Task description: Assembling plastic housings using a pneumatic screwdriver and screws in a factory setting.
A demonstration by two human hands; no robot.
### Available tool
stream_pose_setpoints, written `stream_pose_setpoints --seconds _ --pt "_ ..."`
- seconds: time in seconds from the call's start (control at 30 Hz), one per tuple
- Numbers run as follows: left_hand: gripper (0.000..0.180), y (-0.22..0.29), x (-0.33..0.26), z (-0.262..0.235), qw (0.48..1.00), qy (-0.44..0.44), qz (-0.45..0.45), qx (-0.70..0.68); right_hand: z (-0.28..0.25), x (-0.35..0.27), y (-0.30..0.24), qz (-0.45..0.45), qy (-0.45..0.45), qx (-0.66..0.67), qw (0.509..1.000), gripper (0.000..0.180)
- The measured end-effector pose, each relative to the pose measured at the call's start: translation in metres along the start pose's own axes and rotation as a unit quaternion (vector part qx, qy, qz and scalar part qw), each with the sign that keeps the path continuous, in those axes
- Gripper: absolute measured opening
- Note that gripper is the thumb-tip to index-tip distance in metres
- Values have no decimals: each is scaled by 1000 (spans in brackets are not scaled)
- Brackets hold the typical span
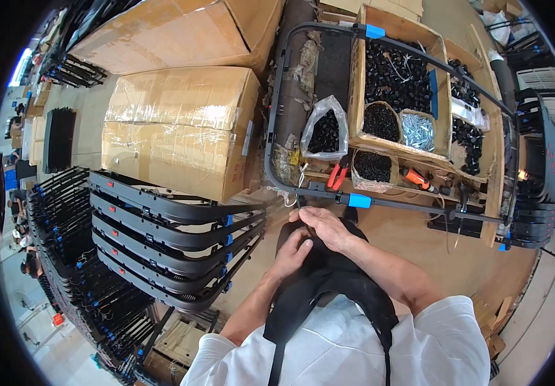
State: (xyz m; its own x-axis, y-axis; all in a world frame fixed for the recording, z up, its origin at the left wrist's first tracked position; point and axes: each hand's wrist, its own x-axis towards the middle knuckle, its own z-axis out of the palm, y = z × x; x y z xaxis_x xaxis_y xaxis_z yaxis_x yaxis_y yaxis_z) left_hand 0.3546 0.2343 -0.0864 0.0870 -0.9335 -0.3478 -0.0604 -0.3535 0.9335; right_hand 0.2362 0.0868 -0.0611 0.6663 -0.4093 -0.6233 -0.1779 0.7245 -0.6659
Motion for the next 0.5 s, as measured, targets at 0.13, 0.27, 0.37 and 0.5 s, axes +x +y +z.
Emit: stream_pose_setpoints --seconds 0.13,0.27,0.37,0.5 --pt "18 -15 -1 -4 990 -3 -46 -135 9 -2 -33 -79 44 -414 906 40" --pt "20 -50 -5 -6 981 76 -88 -158 23 -27 -128 -44 74 -598 797 45" --pt "20 -58 2 -10 980 114 -71 -146 -4 22 -138 -73 126 -637 757 50" --pt "18 -53 0 -14 959 120 -141 -215 -17 72 -130 88 -5 -615 784 49"
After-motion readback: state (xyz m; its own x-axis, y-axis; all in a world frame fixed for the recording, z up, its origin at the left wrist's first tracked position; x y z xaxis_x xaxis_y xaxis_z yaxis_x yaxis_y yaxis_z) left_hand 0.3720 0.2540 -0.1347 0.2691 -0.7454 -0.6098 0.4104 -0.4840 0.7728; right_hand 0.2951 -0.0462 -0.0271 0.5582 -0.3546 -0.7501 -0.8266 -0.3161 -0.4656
